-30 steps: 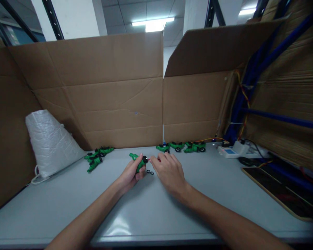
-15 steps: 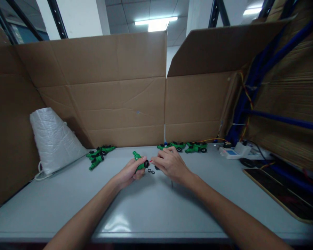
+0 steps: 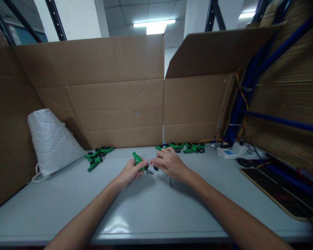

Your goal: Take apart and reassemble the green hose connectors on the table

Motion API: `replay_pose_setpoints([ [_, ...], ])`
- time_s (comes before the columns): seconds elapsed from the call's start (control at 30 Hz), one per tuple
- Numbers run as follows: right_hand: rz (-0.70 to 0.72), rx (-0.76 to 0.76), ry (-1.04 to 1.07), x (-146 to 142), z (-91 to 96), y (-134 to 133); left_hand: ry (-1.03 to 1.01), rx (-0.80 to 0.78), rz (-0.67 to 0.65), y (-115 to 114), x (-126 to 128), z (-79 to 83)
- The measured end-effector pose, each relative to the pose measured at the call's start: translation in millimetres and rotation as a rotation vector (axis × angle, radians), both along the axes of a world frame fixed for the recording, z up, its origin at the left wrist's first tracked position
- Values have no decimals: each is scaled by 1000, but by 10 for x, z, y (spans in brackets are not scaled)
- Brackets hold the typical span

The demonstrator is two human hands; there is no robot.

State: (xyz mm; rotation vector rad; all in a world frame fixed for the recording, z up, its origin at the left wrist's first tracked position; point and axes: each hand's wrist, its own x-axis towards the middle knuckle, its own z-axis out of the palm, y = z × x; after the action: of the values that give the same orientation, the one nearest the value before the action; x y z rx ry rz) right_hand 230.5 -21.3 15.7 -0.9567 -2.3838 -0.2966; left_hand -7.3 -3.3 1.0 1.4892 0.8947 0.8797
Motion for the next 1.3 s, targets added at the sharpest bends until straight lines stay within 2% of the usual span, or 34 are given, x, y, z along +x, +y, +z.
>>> replay_pose_setpoints([
  [0.17, -35, 44, -59, 20, -26, 27, 117, 107, 58, 12, 27, -7],
  [0.3, -68, 75, -125, 6, -57, 41, 223, 256, 96, 18, 36, -14],
  [0.47, -87, 62, -156, -22, -77, 45, 265, 374, 118, 34, 20, -53],
  [0.93, -153, 96, -239, -103, -132, 25, 410, 426, 247, 109, 11, -199],
  [1.1, -149, 131, -273, -108, -137, 30, 408, 436, 294, 84, 39, -189],
  [1.3, -167, 138, -323, -102, -101, -4, 468, 530, 352, 48, 87, -147],
])
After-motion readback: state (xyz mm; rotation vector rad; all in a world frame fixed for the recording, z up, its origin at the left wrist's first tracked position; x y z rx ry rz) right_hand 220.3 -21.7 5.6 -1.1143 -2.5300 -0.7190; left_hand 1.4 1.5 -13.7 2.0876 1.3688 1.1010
